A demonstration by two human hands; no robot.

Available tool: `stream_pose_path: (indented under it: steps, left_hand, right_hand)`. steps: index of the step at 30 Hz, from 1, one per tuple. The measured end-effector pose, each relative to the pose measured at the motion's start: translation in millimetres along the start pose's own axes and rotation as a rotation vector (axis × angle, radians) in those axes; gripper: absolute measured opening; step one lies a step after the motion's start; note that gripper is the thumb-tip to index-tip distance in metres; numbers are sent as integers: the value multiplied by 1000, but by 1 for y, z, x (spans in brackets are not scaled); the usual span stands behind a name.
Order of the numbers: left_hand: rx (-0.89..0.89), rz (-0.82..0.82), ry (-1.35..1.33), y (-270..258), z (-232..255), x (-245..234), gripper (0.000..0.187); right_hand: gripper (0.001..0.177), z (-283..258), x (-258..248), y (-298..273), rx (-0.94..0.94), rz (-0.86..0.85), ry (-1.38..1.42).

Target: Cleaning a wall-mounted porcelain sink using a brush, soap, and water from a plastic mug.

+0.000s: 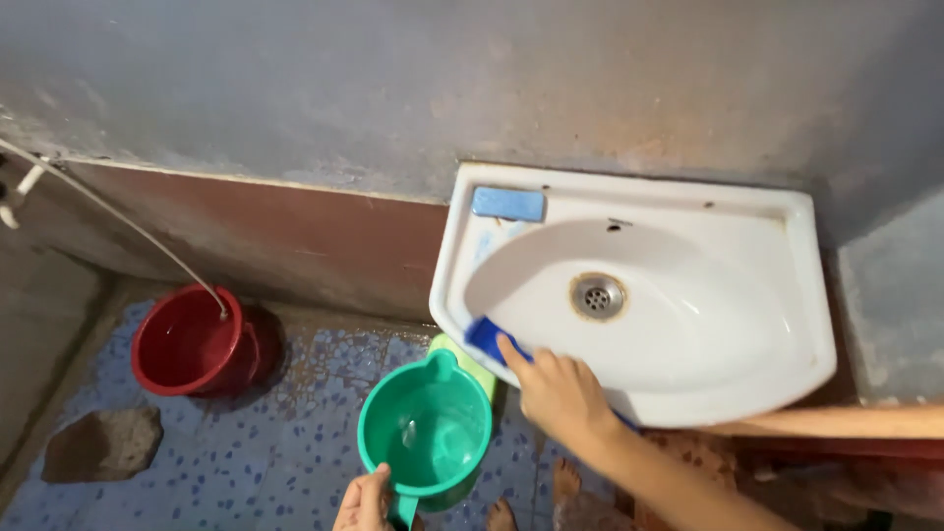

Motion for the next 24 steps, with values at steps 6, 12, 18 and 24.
stream_pose_path:
  steps: [6,12,18,24]
  left_hand:
    - [-17,-4,13,-1,-6,4,22]
    - [279,-7,256,48,-48,-9,20]
    - [274,-17,174,88,-92,-13,19]
    - [156,-10,136,116,-134,-41,26]
  right_hand:
    - [69,-6,-6,51,-23,-7,99]
    - [69,10,-2,4,-26,-40,180]
    - [55,51,-19,91,11,191,120]
    - [53,108,-61,129,80,307,4]
Point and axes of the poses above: each hand's wrist, its own y-axis towards the middle knuckle, its own x-axis out of the palm, z = x × y, the point moved 7 cm from there along y, towards the middle knuckle, and after that the axes turned 14 degrees about y, right-handed, at the moved point
